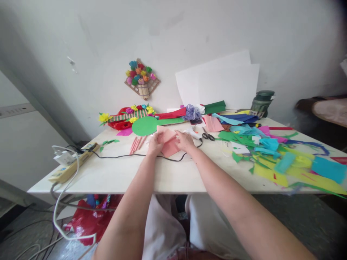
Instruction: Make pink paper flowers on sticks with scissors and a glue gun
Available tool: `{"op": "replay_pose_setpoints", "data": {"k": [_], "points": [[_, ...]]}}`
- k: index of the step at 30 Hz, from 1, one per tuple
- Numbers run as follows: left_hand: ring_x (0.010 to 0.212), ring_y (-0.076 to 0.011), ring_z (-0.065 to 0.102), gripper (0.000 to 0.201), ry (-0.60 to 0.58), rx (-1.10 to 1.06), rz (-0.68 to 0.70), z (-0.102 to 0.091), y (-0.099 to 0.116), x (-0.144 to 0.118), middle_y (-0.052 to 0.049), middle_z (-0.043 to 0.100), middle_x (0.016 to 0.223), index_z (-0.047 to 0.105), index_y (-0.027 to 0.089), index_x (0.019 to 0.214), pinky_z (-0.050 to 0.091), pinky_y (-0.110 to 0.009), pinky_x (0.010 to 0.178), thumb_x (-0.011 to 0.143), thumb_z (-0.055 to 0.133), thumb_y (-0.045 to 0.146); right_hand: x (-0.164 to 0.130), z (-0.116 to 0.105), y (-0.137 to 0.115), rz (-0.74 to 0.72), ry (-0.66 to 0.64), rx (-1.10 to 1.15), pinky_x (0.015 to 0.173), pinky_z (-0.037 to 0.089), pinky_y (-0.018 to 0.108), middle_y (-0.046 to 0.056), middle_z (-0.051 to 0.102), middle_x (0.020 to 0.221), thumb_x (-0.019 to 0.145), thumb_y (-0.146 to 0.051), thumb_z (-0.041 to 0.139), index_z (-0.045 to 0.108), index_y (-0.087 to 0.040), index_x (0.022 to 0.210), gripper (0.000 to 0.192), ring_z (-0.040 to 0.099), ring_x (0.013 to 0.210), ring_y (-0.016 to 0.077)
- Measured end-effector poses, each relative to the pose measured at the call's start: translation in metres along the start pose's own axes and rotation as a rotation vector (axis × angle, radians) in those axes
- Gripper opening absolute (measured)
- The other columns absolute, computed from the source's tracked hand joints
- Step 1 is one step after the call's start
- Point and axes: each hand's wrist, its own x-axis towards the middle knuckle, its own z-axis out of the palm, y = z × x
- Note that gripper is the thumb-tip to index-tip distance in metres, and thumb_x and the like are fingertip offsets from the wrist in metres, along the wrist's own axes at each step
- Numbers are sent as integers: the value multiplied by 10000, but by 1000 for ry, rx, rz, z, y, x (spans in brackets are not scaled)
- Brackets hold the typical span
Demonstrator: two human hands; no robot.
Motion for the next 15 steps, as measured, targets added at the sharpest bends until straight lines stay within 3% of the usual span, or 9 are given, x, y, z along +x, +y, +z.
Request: {"op": "replay_pose_setpoints", "data": {"k": [6, 11, 13, 15], "points": [[1101, -262, 519, 444, 71, 69, 66, -1, 6, 0, -119, 593, 1140, 567, 158, 1077, 372, -403, 977, 635, 577, 119, -3, 1, 0, -53, 6, -67, 887, 346, 378, 92, 613, 1119, 701, -200, 550, 438, -175, 1297, 607, 492, 1030, 257], [1045, -233, 541, 438, 219, 151, 123, -2, 8, 2, -91, 630, 1049, 610, 183, 991, 377, -382, 960, 625, 437, 13, -2, -1, -3, -114, 73, -58, 872, 332, 368, 84, 631, 1056, 709, -157, 529, 616, -179, 1080, 381, 460, 1018, 251], [984, -225, 562, 454, 195, 133, 121, -2, 10, 2, -77, 647, 997, 625, 186, 950, 406, -370, 913, 592, 420, -2, -1, -1, -5, -119, 90, -42, 862, 335, 379, 89, 641, 1008, 728, -169, 518, 645, -180, 1005, 305, 470, 995, 259], [881, -204, 586, 446, 115, 58, 94, -1, 13, 0, -57, 659, 919, 629, 191, 928, 446, -337, 815, 576, 425, 9, 0, -1, -7, -98, 150, 7, 871, 340, 388, 105, 625, 1052, 743, -194, 513, 612, -166, 1072, 344, 479, 1004, 267]]}}
